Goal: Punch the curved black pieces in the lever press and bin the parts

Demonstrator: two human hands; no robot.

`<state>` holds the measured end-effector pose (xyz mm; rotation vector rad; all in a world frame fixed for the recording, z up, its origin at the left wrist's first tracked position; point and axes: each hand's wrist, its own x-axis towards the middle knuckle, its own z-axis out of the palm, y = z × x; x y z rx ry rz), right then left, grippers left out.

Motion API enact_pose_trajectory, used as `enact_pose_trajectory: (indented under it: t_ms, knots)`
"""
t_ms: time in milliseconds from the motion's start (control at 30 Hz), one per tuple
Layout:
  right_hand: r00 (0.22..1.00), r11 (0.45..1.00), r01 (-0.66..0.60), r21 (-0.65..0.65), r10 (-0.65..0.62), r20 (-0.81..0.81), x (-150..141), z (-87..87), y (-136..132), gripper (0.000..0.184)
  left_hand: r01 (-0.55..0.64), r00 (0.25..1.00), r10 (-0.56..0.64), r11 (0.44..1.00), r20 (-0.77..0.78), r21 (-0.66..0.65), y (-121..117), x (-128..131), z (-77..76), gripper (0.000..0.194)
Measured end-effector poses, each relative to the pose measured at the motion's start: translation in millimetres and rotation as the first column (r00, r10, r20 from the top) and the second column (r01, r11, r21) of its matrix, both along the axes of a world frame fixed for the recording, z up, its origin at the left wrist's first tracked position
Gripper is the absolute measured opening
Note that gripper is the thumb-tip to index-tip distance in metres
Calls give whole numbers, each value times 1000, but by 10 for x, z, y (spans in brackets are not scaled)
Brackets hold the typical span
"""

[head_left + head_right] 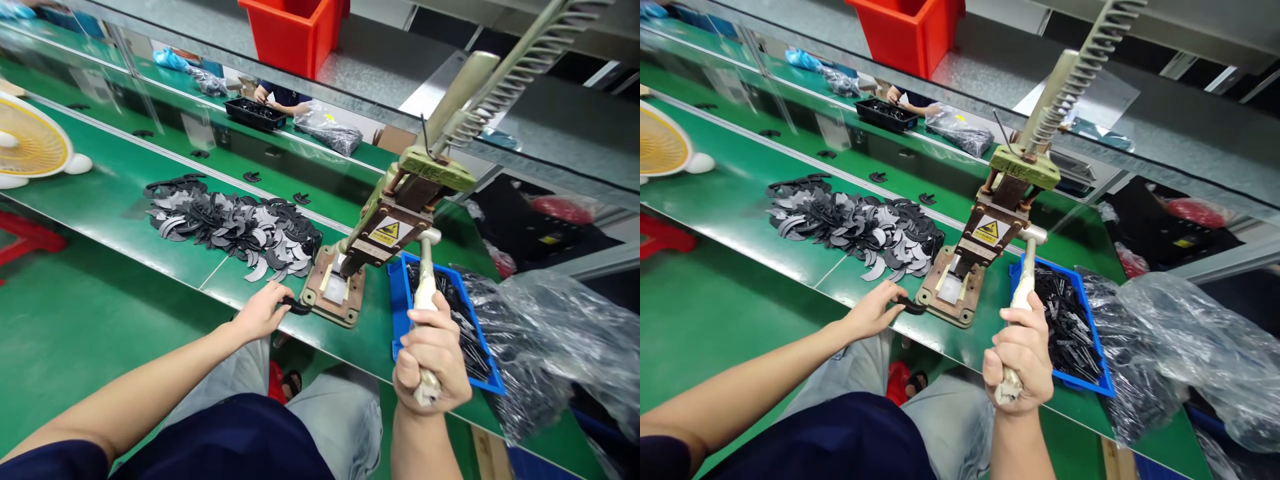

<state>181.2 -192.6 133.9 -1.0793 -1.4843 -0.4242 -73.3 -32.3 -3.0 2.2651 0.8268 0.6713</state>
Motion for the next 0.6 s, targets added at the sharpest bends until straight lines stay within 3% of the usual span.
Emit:
enact_pose_trajectory:
  t_ms: [100,200,333,433,533,600]
  knots:
    - [1000,1000,8,5,-8,-3,-9,5,1,21,-15,989,37,988,144,-155,7,85,-17,24]
    - [1000,1000,12,-6,-12,6,-8,5,-10,21,-22,982,56,982,178,-187,56,103,62,18]
    - [1000,1000,17,-9,-17,-5,-3,-9,-19,21,9,991,-9,1000,135,-5,188,-26,317,16]
    - [1000,1000,17,6,-17,-15,-3,-23,-10,19,47,998,-37,980,-55,194,246,-119,491,20]
    - [1000,1000,16,16,-16,-19,-4,-29,2,17,111,960,-21,944,-280,309,233,-108,551,22]
    - [1000,1000,10,15,-10,-18,-6,-27,6,17,135,945,-25,938,-326,318,212,-43,516,24]
